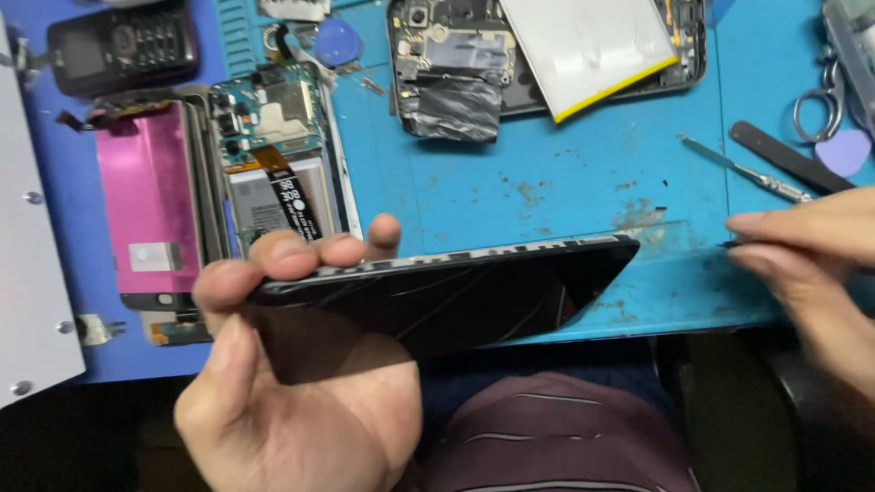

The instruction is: Disassembling and cleaning the frame of a smartphone using various repair tools.

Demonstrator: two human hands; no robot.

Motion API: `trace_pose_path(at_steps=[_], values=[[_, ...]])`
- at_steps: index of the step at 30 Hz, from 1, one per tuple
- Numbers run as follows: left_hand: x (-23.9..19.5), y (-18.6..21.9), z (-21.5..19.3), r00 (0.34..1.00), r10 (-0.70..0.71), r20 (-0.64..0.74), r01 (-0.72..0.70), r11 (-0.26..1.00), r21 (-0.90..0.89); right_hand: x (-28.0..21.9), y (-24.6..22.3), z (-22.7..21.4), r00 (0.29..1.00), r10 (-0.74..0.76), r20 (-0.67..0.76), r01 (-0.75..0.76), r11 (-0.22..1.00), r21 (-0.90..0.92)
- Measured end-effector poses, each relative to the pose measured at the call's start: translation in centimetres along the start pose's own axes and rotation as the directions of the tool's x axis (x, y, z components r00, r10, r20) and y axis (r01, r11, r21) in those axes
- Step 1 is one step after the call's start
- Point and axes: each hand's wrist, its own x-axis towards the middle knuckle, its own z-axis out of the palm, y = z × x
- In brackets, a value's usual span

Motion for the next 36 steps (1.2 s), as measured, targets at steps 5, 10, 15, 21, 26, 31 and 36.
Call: trace_pose_path(at_steps=[5,10,15,21,26,31,36], values=[[-1.5,0.0,-2.2,0.999,-0.042,0.022,0.043,0.997,-0.067,2.6,-16.4,-4.1,0.993,0.027,-0.111,-0.015,0.995,0.101],[-1.8,-0.2,-3.2,0.992,-0.004,0.125,0.019,0.993,-0.115,2.6,-14.5,-4.0,0.985,-0.169,-0.044,0.168,0.985,-0.032],[-1.5,0.2,-3.3,0.986,-0.007,0.165,0.023,0.995,-0.097,3.5,-15.0,-4.2,0.967,-0.252,-0.036,0.251,0.968,-0.027],[-1.4,0.0,-3.3,0.990,0.004,0.141,0.011,0.994,-0.107,4.3,-15.7,-4.8,0.942,-0.333,-0.030,0.333,0.943,-0.020],[-1.3,0.1,-3.2,0.991,-0.002,0.135,0.017,0.994,-0.107,4.8,-14.9,-5.2,0.925,-0.380,0.022,0.381,0.925,-0.005],[-1.4,0.0,-3.2,0.989,0.007,0.145,0.006,0.996,-0.090,4.7,-15.1,-5.0,0.928,-0.373,0.018,0.373,0.928,0.000],[-1.1,-0.4,-2.9,0.987,0.050,0.152,-0.038,0.996,-0.081,4.5,-14.1,-5.2,0.921,-0.384,0.058,0.385,0.923,-0.008]])
